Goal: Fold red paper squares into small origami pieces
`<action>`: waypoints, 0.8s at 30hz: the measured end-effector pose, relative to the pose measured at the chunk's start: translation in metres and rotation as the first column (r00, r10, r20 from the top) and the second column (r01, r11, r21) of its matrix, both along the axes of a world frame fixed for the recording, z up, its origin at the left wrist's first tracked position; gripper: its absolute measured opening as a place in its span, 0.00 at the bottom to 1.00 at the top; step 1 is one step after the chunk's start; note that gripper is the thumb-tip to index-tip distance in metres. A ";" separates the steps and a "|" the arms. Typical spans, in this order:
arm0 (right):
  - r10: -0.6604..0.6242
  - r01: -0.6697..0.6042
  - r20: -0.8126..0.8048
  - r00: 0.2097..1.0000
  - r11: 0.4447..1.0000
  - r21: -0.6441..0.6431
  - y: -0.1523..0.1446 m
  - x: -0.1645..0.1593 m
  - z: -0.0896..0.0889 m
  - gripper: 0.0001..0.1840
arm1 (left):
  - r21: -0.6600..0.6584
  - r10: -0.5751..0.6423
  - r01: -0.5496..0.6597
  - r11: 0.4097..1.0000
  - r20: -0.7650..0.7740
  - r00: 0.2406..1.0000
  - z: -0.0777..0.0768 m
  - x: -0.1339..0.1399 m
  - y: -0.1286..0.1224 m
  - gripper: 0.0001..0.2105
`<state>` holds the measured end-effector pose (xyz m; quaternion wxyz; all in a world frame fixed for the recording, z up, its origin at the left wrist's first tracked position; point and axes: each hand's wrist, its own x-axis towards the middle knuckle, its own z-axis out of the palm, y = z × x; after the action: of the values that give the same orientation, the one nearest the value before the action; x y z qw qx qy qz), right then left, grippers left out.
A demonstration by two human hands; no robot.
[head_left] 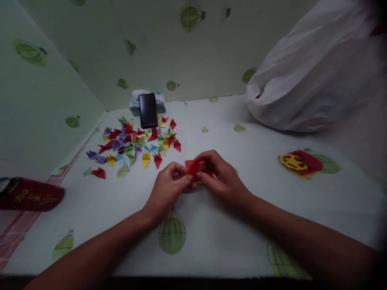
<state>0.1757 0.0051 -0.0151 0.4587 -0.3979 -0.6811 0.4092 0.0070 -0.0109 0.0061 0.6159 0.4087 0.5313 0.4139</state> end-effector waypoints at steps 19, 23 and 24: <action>-0.023 -0.053 -0.209 0.978 0.936 -0.349 -0.002 -0.005 0.000 0.04 | -0.029 0.002 0.001 1.000 0.084 0.996 -0.008 0.005 -0.006 0.15; -0.004 -0.080 -0.229 0.973 0.931 -0.356 -0.002 -0.005 0.001 0.05 | -0.014 -0.003 0.005 1.000 0.092 0.996 -0.007 0.005 -0.006 0.16; -0.001 -0.087 -0.240 0.971 0.931 -0.355 -0.002 -0.005 0.001 0.05 | -0.017 0.002 -0.001 1.000 0.095 0.995 -0.008 0.005 -0.006 0.16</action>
<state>0.1711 0.0027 -0.0143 0.4459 -0.4091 -0.5428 0.5824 0.0119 -0.0172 -0.0015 0.6438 0.3827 0.5051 0.4288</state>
